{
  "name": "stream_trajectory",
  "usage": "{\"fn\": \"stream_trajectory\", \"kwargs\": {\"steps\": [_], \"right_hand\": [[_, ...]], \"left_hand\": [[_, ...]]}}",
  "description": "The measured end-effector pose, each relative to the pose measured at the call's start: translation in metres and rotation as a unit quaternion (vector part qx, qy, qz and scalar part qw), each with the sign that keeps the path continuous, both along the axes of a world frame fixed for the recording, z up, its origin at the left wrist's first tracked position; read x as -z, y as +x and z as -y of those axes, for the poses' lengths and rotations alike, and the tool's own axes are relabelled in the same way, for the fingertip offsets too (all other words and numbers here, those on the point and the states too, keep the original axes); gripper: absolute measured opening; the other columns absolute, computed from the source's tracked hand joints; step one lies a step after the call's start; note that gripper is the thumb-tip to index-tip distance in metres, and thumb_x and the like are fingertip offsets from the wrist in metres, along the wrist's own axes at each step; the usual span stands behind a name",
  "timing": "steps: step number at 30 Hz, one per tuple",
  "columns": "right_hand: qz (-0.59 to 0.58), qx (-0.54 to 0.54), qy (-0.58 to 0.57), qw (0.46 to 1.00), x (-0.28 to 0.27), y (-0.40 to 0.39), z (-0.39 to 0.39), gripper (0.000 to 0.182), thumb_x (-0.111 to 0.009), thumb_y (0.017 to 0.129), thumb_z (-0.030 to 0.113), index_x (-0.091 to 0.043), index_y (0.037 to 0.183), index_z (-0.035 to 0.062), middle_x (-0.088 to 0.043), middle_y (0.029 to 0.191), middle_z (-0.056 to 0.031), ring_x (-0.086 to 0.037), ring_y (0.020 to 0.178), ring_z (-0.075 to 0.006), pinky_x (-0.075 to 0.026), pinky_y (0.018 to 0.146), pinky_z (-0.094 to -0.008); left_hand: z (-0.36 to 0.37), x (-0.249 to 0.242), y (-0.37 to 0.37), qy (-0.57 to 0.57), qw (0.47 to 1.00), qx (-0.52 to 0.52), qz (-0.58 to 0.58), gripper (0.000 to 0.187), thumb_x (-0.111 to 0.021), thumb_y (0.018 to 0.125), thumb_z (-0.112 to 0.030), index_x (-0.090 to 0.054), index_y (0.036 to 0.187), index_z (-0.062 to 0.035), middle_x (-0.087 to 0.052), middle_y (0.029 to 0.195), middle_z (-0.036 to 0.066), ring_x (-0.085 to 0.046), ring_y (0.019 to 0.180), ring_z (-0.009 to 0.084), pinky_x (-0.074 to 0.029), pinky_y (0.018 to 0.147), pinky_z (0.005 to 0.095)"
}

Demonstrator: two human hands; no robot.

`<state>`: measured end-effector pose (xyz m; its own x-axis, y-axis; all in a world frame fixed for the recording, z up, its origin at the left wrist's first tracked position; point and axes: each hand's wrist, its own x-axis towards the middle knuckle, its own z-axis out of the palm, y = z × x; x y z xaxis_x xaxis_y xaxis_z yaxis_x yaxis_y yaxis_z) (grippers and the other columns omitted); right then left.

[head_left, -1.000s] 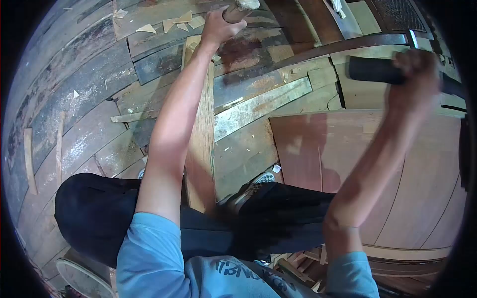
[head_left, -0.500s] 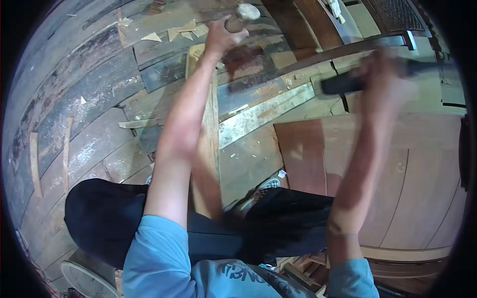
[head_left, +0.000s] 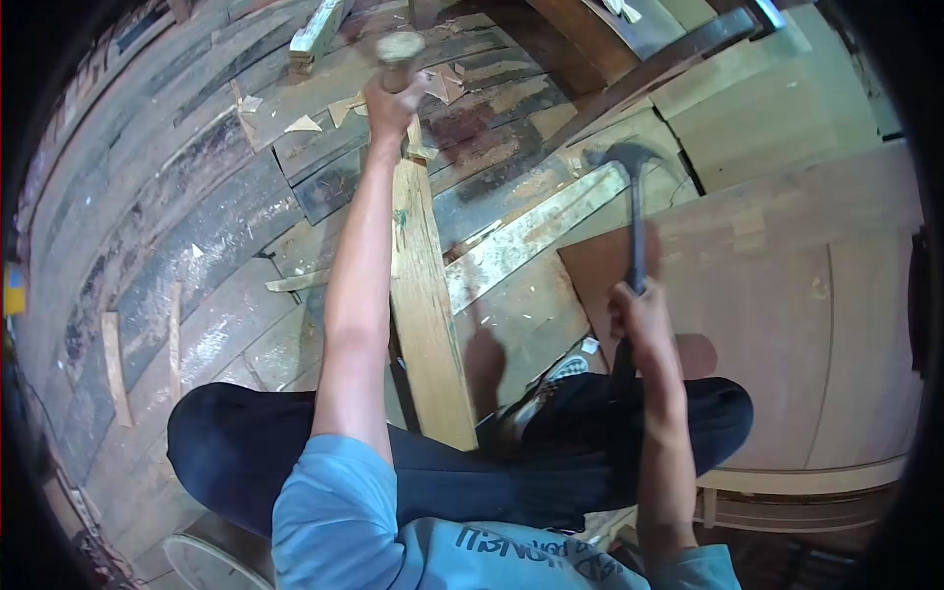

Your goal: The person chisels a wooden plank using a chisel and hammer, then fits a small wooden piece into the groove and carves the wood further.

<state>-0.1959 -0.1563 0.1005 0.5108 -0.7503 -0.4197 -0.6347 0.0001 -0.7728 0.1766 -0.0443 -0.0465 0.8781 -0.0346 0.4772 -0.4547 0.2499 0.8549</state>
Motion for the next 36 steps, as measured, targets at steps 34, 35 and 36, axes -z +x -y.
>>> {"fn": "stream_trajectory", "kwargs": {"steps": [34,35,36], "right_hand": [[0.254,-0.355,-0.308,0.845,0.015,-0.009,0.001,0.057,-0.062,0.074,-0.004,-0.052,0.127,0.0144,-0.046,0.134,-0.0092,-0.045,0.122,-0.0289,-0.039,0.1,-0.0403],[0.255,-0.354,-0.308,0.846,0.013,-0.01,0.001,0.057,-0.062,0.074,-0.004,-0.052,0.127,0.0144,-0.046,0.134,-0.0092,-0.045,0.122,-0.0289,-0.039,0.1,-0.0403],[0.221,-0.379,-0.322,0.839,0.011,-0.012,0.0,0.052,-0.065,0.074,0.0,-0.055,0.123,0.0139,-0.048,0.131,-0.0091,-0.046,0.121,-0.0291,-0.039,0.099,-0.0404]], "left_hand": [[0.019,-0.118,-0.145,-0.563,0.48,0.669,-0.068,0.028,-0.067,0.073,-0.016,-0.042,0.068,-0.0072,-0.042,0.043,-0.001,-0.036,0.031,0.0031,-0.035,0.028,0.0171],[0.021,-0.116,-0.144,-0.564,0.472,0.675,-0.064,0.027,-0.065,0.076,-0.019,-0.042,0.07,-0.0072,-0.042,0.043,-0.002,-0.036,0.031,0.0023,-0.036,0.029,0.0163],[0.021,-0.116,-0.145,-0.571,0.449,0.683,-0.077,0.027,-0.065,0.076,-0.018,-0.042,0.07,-0.007,-0.042,0.043,-0.002,-0.036,0.031,0.0025,-0.035,0.029,0.0164]]}}
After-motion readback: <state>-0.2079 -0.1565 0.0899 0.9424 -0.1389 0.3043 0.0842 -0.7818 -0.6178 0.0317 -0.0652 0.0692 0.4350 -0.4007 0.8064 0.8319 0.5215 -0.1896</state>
